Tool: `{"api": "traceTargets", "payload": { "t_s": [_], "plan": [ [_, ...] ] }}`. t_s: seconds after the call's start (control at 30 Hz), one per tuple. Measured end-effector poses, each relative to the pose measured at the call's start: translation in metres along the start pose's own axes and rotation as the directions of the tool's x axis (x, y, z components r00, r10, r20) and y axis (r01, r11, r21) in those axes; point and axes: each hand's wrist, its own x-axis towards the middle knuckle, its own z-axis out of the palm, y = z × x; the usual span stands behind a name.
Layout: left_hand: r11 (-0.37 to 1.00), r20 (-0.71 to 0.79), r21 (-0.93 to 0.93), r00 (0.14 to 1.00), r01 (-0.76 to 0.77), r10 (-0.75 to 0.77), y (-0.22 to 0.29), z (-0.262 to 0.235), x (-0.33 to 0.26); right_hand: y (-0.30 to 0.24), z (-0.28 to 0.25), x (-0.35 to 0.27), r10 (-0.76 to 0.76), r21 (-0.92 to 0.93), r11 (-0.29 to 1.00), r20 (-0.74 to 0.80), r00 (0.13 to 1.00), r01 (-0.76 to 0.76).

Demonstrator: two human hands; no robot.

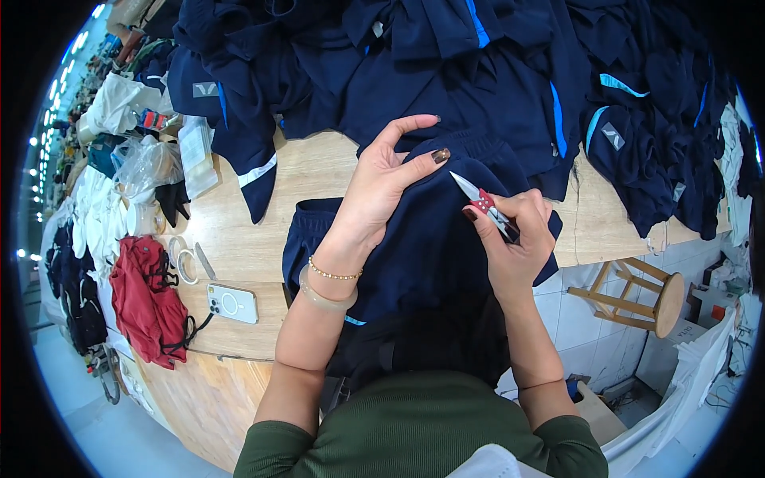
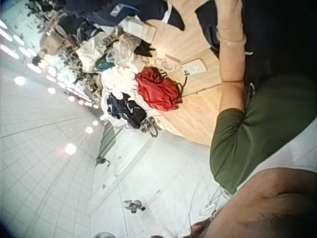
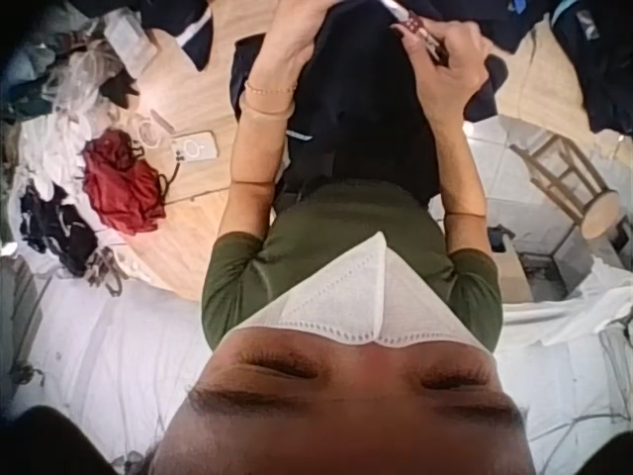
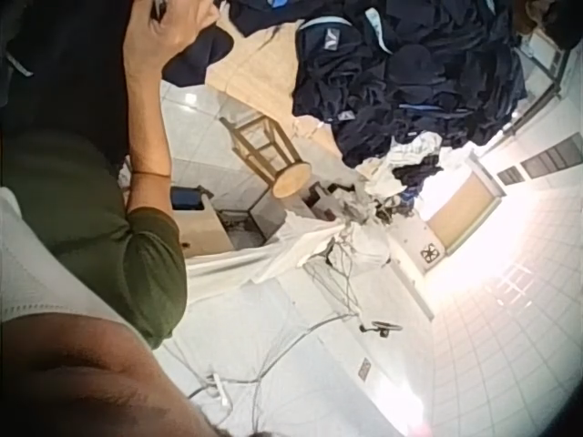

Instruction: Trimming excess threads from blue athletic shorts using thread snips.

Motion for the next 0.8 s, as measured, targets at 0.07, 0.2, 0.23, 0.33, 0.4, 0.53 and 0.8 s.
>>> {"api": "traceTargets", "payload": {
  "t_s": [0.07,0.2,0.23,0.33,0.4,0.53,0.8],
  "plan": [
    [1.000,-0.006,0.002,1.000,-0.001,0.001,0.000,0.000,0.000,-0.001,0.000,0.000,0.003,0.005,1.000,-0.005,1.000,-0.003],
    [1.000,-0.001,0.011,1.000,0.000,0.000,0.000,-0.001,0.000,-0.002,-0.001,0.001,0.018,0.000,1.000,0.005,1.000,-0.018],
    [1.000,-0.005,0.030,1.000,0.001,0.000,-0.001,-0.001,0.001,-0.002,0.000,0.000,0.019,0.000,1.000,0.005,1.000,-0.019],
    [1.000,0.002,0.016,1.000,0.002,-0.002,-0.002,-0.001,0.001,0.000,0.000,-0.001,0.029,0.028,0.999,-0.004,1.000,-0.029],
    [0.995,0.059,0.092,0.998,-0.033,0.027,-0.001,-0.001,0.001,0.002,0.000,-0.002,0.058,0.056,0.997,-0.019,0.998,-0.056],
    [0.703,0.183,0.626,0.940,-0.338,0.289,-0.014,-0.008,0.008,0.007,-0.005,0.004,0.420,0.458,0.812,-0.030,0.907,-0.361],
    [0.892,0.227,0.416,0.970,-0.178,0.088,-0.004,-0.015,0.003,0.022,-0.008,0.028,0.157,0.018,0.987,0.030,0.987,-0.158]
  ]
}}
